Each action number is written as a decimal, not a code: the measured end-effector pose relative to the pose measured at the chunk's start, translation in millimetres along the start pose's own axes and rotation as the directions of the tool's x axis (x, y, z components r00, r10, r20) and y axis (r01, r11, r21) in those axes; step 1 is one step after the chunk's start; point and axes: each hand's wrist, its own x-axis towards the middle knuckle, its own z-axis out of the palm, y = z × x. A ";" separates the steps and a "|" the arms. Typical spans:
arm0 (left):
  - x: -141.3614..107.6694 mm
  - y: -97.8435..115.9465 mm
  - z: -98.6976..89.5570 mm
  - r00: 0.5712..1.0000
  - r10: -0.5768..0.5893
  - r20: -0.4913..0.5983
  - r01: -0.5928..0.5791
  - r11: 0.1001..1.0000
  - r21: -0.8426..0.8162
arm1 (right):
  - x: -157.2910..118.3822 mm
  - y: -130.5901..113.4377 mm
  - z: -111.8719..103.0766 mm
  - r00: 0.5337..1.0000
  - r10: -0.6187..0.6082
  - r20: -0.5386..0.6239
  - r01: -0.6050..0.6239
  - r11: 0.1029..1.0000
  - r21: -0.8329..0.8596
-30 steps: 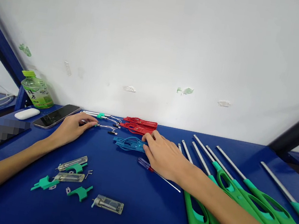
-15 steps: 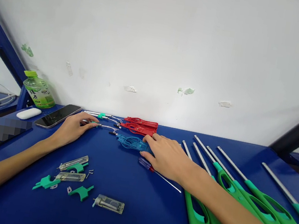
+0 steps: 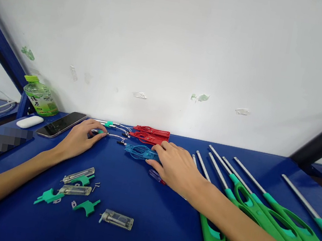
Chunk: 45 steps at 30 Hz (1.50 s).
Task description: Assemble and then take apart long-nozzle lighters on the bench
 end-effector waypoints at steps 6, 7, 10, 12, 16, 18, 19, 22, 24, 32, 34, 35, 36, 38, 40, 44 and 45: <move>0.6 1.2 1.3 0.997 0.057 0.045 -0.057 0.998 -0.003 | -0.1 0.1 3.5 1.000 0.012 0.026 -0.012 1.000 0.000; 1.0 0.0 1.9 0.997 0.062 0.052 -0.062 0.998 0.000 | 0.0 0.3 3.6 0.999 0.014 0.031 -0.014 1.000 0.000; 2.3 -3.8 3.7 0.996 0.070 0.057 -0.070 0.997 0.012 | 0.7 0.6 3.7 0.999 0.019 0.043 -0.019 1.000 -0.002; 2.9 -5.8 4.2 0.996 0.075 0.056 -0.076 0.997 0.020 | 1.1 0.9 4.1 0.999 0.025 0.045 -0.025 1.000 -0.004; 3.4 -9.7 3.4 0.995 0.090 0.050 -0.091 0.995 0.032 | 1.5 1.7 5.9 0.999 0.034 0.036 -0.034 0.999 -0.013; 3.6 -11.8 2.5 0.994 0.097 0.046 -0.099 0.994 0.038 | 1.3 2.1 6.9 0.999 0.035 0.026 -0.034 0.999 -0.018; 3.8 -12.7 2.2 0.994 0.102 0.044 -0.104 0.994 0.041 | 1.1 2.3 7.3 0.999 0.035 0.021 -0.035 0.999 -0.022; 4.4 -14.6 1.9 0.992 0.117 0.040 -0.119 0.992 0.045 | 0.3 2.2 7.7 0.999 0.041 0.000 -0.041 0.999 -0.032; 4.7 -14.9 2.0 0.991 0.126 0.034 -0.128 0.991 0.045 | -0.3 1.9 7.4 0.999 0.045 -0.014 -0.045 0.998 -0.037; 3.0 -12.0 1.0 0.988 0.155 0.016 -0.155 0.987 0.042 | -1.1 1.1 1.7 0.997 0.018 -0.070 -0.021 0.999 -0.049; 2.6 -11.4 1.2 0.987 0.158 0.009 -0.158 0.986 0.046 | 0.0 0.7 -4.0 0.996 0.026 -0.087 -0.031 0.998 -0.059; 2.4 -11.2 1.4 0.988 0.156 0.003 -0.156 0.986 0.049 | 0.7 0.7 -8.1 0.995 0.034 -0.091 -0.040 0.997 -0.066; 2.3 -10.9 1.8 0.988 0.154 -0.005 -0.154 0.987 0.053 | 1.6 0.9 -13.2 0.995 0.045 -0.090 -0.052 0.996 -0.076; 2.1 -10.0 2.3 0.989 0.148 -0.022 -0.147 0.987 0.060 | 3.2 2.5 -25.9 0.993 0.084 -0.077 -0.092 0.990 -0.102; 1.9 -8.1 2.1 0.989 0.143 -0.044 -0.140 0.988 0.064 | 3.4 6.5 -39.9 0.987 0.154 -0.052 -0.160 0.977 -0.139; 1.5 -0.5 -1.7 0.986 0.122 -0.116 -0.114 0.991 0.072 | -4.3 21.7 -59.8 0.931 0.356 0.075 -0.331 0.914 -0.234; 1.4 1.9 -3.1 0.984 0.115 -0.136 -0.106 0.992 0.073 | -7.7 26.3 -61.2 0.909 0.397 0.126 -0.356 0.898 -0.258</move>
